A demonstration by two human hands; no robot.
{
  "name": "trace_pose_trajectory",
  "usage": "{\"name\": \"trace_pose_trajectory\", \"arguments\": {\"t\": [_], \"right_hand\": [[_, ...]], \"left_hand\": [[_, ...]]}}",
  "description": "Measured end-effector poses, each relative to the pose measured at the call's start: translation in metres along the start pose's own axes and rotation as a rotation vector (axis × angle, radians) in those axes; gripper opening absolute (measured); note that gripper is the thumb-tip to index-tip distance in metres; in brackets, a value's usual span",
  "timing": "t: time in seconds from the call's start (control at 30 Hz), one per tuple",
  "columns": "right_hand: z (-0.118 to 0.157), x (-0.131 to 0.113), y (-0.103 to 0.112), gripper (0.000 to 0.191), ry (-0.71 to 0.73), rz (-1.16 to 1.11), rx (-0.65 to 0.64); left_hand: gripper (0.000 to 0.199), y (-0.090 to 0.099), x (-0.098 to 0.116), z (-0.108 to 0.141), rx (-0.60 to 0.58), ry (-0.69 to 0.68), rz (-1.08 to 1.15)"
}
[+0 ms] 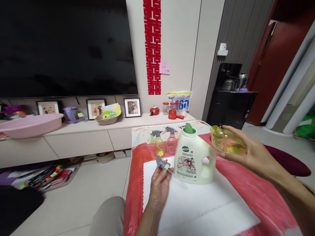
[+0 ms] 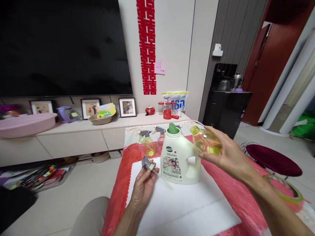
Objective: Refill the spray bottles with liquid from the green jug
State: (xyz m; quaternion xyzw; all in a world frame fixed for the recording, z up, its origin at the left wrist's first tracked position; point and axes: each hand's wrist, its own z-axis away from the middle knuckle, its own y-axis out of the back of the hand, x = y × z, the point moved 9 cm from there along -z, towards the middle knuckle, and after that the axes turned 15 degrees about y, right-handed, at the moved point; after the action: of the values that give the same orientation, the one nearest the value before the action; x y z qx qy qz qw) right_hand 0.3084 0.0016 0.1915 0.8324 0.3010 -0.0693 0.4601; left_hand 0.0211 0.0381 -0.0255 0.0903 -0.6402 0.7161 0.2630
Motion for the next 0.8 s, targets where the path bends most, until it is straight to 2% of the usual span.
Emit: {"name": "trace_pose_trajectory", "arguments": {"t": [0.27, 0.5, 0.8], "right_hand": [[-0.038, -0.022, -0.004, 0.086, 0.218, 0.176, -0.067], [-0.057, -0.026, -0.008, 0.085, 0.289, 0.251, -0.075], [-0.067, -0.037, -0.015, 0.082, 0.362, 0.319, -0.153]], "left_hand": [[0.034, 0.002, -0.004, -0.002, -0.007, 0.023, -0.009], [0.037, 0.001, -0.006, -0.004, 0.004, 0.042, 0.01], [0.034, -0.003, -0.009, -0.007, -0.021, 0.069, 0.012]]}}
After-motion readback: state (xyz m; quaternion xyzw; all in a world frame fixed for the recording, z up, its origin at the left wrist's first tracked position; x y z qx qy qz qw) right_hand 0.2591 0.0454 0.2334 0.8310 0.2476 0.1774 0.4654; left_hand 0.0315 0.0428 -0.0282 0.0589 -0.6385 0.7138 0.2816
